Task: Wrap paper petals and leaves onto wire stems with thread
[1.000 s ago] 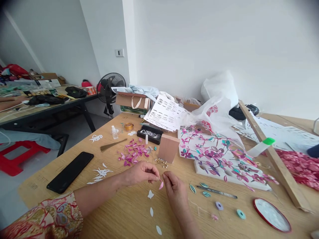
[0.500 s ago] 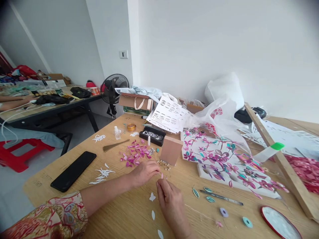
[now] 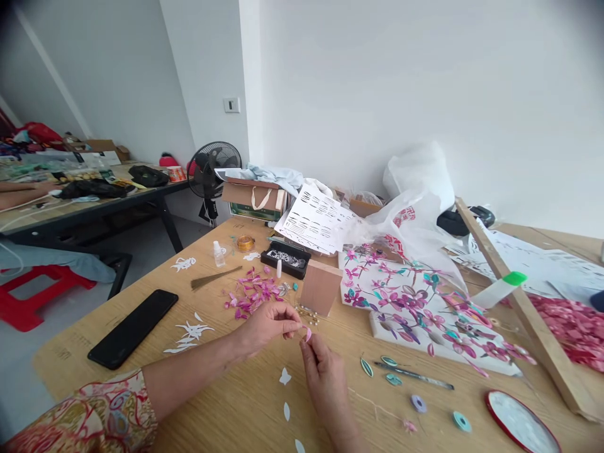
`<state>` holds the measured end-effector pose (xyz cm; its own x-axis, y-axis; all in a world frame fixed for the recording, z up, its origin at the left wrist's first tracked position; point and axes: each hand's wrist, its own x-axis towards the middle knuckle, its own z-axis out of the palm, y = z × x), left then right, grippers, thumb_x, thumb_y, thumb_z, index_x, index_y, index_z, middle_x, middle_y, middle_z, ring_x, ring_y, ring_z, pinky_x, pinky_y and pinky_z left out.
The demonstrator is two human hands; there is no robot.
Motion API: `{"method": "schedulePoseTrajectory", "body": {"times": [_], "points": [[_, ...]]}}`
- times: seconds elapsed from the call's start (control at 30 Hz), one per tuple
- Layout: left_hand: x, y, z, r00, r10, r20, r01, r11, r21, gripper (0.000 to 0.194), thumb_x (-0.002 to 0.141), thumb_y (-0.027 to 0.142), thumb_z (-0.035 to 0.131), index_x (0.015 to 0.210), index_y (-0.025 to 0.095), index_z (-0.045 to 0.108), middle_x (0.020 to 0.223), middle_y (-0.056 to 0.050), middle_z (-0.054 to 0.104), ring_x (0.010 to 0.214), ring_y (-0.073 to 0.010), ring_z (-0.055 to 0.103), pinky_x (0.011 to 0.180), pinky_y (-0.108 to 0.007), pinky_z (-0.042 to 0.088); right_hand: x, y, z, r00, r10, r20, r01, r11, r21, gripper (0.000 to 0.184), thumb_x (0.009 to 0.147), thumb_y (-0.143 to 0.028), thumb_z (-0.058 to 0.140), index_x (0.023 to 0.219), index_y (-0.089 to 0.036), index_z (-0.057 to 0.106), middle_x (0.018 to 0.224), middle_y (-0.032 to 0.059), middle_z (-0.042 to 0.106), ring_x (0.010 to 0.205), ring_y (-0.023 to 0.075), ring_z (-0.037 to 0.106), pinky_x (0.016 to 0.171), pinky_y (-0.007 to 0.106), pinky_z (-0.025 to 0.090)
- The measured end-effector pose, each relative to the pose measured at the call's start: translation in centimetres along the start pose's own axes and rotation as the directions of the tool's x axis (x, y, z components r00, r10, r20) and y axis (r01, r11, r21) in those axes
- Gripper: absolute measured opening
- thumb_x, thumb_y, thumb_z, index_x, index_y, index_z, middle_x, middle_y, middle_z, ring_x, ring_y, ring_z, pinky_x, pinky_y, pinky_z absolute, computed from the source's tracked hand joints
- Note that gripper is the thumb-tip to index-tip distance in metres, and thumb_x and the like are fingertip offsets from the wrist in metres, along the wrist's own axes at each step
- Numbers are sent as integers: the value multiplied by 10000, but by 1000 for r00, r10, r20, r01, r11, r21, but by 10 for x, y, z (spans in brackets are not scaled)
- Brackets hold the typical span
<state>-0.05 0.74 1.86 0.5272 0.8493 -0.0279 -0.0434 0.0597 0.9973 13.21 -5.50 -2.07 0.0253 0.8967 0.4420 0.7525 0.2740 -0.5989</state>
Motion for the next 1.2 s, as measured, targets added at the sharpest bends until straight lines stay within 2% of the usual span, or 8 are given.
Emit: {"method": "schedulePoseTrajectory", "body": {"times": [0.17,0.37,0.47,0.6,0.77,0.93,1.1,1.2], "points": [[8,-8,-5,980,195,-32,-167,905,391,68,707,144,535,695,134,601,623,10,551,591,-91,495,579,-197,383,-7,-9,5,996,-87,28,88,995,-48,302,860,-310,307,664,-184,499,484,-22,516,421,98,482,434,187,338],[6,-11,-10,908,298,295,-417,560,716,116,762,133,499,730,142,610,733,-36,582,731,-134,519,676,-228,388,-4,-9,-8,986,-167,24,169,974,-151,264,855,-265,318,690,-191,509,548,-3,560,477,108,527,472,200,346],[2,-9,-11,890,194,413,-430,659,617,84,725,128,543,697,147,620,692,-18,570,688,-120,514,650,-213,380,2,-1,-18,995,-103,-6,101,984,-146,257,847,-302,330,684,-197,499,545,-6,558,487,117,532,471,205,344],[-3,-5,-7,957,-4,290,-70,967,246,82,688,214,580,692,137,608,593,20,525,557,-82,481,562,-198,375,6,9,-20,997,66,34,-65,998,-22,284,829,-367,343,646,-195,477,500,-29,495,449,112,468,448,202,338],[-3,-2,-2,995,-46,86,50,998,-43,145,645,249,613,668,110,579,560,21,518,524,-69,466,527,-189,358,3,7,-4,987,111,120,-124,986,115,350,835,-412,315,626,-185,482,478,-49,402,442,99,399,415,188,312],[4,-7,-4,999,31,-44,-24,987,156,77,684,191,569,677,116,585,557,25,511,519,-75,460,524,-192,364,-2,-3,5,996,33,79,-38,997,64,329,841,-378,320,615,-187,465,466,-47,438,420,98,426,416,187,320],[7,-14,-11,945,310,103,-299,696,652,112,744,119,505,699,146,604,700,-15,583,701,-119,519,667,-219,389,-6,-10,1,993,-101,57,104,993,-55,264,850,-286,324,685,-184,505,503,-20,531,445,104,507,449,189,348],[5,-15,-13,917,288,275,-395,564,726,112,765,139,495,745,146,605,757,-38,590,750,-137,526,691,-232,391,-3,-9,-7,991,-129,39,133,984,-117,245,844,-274,338,697,-189,514,542,-9,557,485,111,535,475,195,358]]}}
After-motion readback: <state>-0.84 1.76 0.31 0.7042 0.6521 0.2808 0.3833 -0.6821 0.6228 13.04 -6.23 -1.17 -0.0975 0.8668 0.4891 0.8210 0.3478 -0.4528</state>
